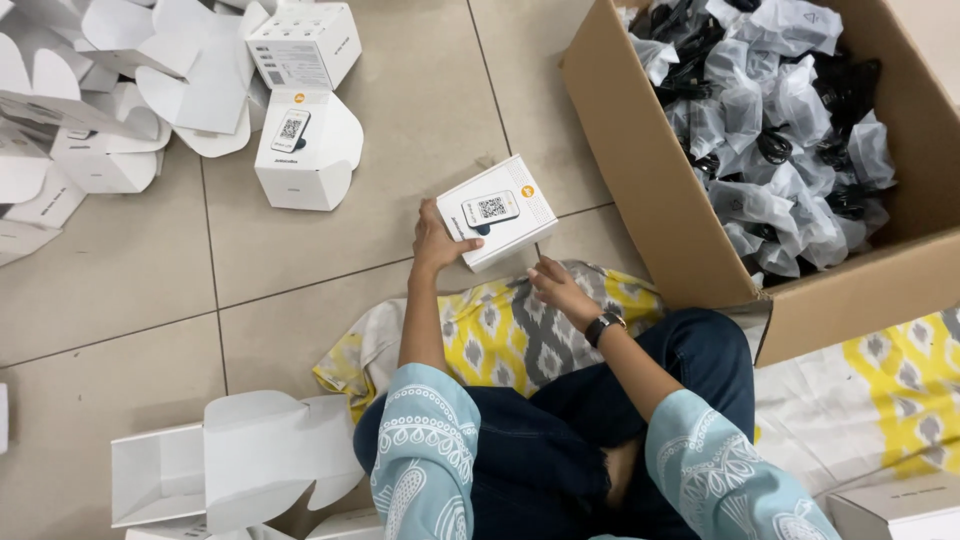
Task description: The person packs electronic handheld devices and USB cables into retail boxes.
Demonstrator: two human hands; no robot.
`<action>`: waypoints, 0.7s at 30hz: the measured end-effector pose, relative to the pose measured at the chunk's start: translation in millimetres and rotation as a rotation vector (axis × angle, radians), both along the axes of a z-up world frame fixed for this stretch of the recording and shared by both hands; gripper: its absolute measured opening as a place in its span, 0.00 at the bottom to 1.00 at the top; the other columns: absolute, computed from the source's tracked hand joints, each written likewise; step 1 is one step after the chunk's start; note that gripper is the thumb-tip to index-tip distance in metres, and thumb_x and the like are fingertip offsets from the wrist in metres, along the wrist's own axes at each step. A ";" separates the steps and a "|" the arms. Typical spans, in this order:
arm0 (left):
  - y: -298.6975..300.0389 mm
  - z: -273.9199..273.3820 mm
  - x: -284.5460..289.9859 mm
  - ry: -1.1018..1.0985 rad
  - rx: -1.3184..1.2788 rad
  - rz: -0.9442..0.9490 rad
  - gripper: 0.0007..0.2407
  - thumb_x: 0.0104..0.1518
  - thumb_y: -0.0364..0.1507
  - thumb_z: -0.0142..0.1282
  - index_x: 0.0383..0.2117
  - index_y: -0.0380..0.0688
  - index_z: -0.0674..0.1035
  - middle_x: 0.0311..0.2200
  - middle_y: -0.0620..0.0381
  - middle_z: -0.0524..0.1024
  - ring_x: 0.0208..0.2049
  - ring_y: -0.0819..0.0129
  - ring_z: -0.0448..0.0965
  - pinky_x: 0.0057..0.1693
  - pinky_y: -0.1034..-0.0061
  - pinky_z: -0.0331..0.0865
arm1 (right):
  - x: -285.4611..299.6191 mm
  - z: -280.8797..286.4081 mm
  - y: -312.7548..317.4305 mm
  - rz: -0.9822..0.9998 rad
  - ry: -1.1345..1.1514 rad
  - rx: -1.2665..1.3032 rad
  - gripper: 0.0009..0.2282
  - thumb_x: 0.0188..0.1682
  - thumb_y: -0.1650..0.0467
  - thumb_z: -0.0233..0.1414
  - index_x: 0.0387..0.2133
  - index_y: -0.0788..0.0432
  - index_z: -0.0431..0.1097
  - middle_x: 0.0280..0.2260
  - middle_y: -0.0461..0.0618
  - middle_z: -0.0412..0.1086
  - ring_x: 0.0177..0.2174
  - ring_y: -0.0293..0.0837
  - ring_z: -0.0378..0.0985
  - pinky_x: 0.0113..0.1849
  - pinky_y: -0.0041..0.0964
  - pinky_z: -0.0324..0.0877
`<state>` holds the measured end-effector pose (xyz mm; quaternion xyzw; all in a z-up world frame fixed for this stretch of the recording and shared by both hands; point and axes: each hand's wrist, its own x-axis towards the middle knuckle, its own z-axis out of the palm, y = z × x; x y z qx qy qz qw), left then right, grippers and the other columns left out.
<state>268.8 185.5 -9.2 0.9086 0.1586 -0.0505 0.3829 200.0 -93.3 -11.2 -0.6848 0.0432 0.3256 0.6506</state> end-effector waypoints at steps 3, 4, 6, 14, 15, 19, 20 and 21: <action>9.3 -24.2 3.7 -0.097 -0.133 0.086 0.57 0.34 0.42 0.81 0.69 0.39 0.48 0.62 0.31 0.63 0.64 0.42 0.65 0.67 0.58 0.62 | 13.0 4.8 17.4 -0.034 0.110 0.030 0.40 0.51 0.54 0.50 0.70 0.59 0.39 0.69 0.59 0.50 0.66 0.52 0.55 0.60 0.48 0.60; 10.2 -25.2 7.7 -0.105 -0.130 0.082 0.57 0.34 0.42 0.81 0.69 0.39 0.48 0.62 0.31 0.63 0.64 0.42 0.65 0.67 0.58 0.62 | 16.0 -1.4 22.3 -0.037 0.102 0.033 0.40 0.51 0.54 0.50 0.70 0.59 0.39 0.69 0.59 0.50 0.66 0.52 0.55 0.60 0.48 0.60; 5.1 -34.0 8.8 -0.197 -0.332 0.080 0.55 0.34 0.42 0.75 0.71 0.39 0.49 0.58 0.34 0.73 0.61 0.49 0.74 0.67 0.63 0.67 | 14.5 -17.5 25.7 -0.062 0.128 0.046 0.42 0.50 0.53 0.51 0.71 0.55 0.33 0.70 0.59 0.44 0.67 0.53 0.51 0.62 0.51 0.57; -69.8 12.4 -58.3 -0.260 -0.192 0.072 0.42 0.41 0.38 0.75 0.60 0.37 0.58 0.59 0.41 0.59 0.62 0.44 0.63 0.66 0.57 0.62 | -7.1 3.7 21.6 -0.244 0.190 0.342 0.42 0.49 0.52 0.48 0.71 0.37 0.24 0.72 0.48 0.34 0.69 0.51 0.38 0.62 0.67 0.39; -89.7 35.1 -77.9 -0.356 -0.256 0.057 0.40 0.45 0.40 0.73 0.59 0.37 0.58 0.58 0.42 0.56 0.62 0.44 0.61 0.67 0.56 0.62 | -12.3 4.7 15.1 -0.313 0.191 0.395 0.40 0.50 0.51 0.46 0.71 0.37 0.27 0.72 0.48 0.36 0.69 0.52 0.38 0.62 0.70 0.38; -151.5 76.2 -143.5 -0.362 -0.347 0.213 0.36 0.48 0.41 0.69 0.58 0.39 0.59 0.58 0.45 0.53 0.64 0.47 0.59 0.66 0.56 0.63 | -47.7 31.8 -10.8 -0.430 0.142 0.548 0.36 0.50 0.51 0.44 0.70 0.39 0.34 0.70 0.45 0.43 0.66 0.50 0.45 0.60 0.73 0.44; -165.4 78.2 -161.2 -0.455 -0.304 0.249 0.34 0.51 0.40 0.68 0.59 0.38 0.60 0.57 0.44 0.55 0.64 0.48 0.59 0.66 0.54 0.61 | -59.1 31.9 -19.1 -0.454 0.125 0.588 0.33 0.51 0.51 0.45 0.68 0.41 0.40 0.67 0.45 0.47 0.65 0.50 0.49 0.59 0.73 0.48; -180.5 80.4 -178.0 -0.547 -0.262 0.284 0.33 0.55 0.39 0.68 0.60 0.38 0.61 0.57 0.44 0.57 0.63 0.48 0.58 0.67 0.51 0.59 | -69.6 32.5 -28.8 -0.478 0.106 0.625 0.30 0.52 0.51 0.45 0.66 0.43 0.45 0.65 0.45 0.52 0.63 0.49 0.53 0.59 0.73 0.51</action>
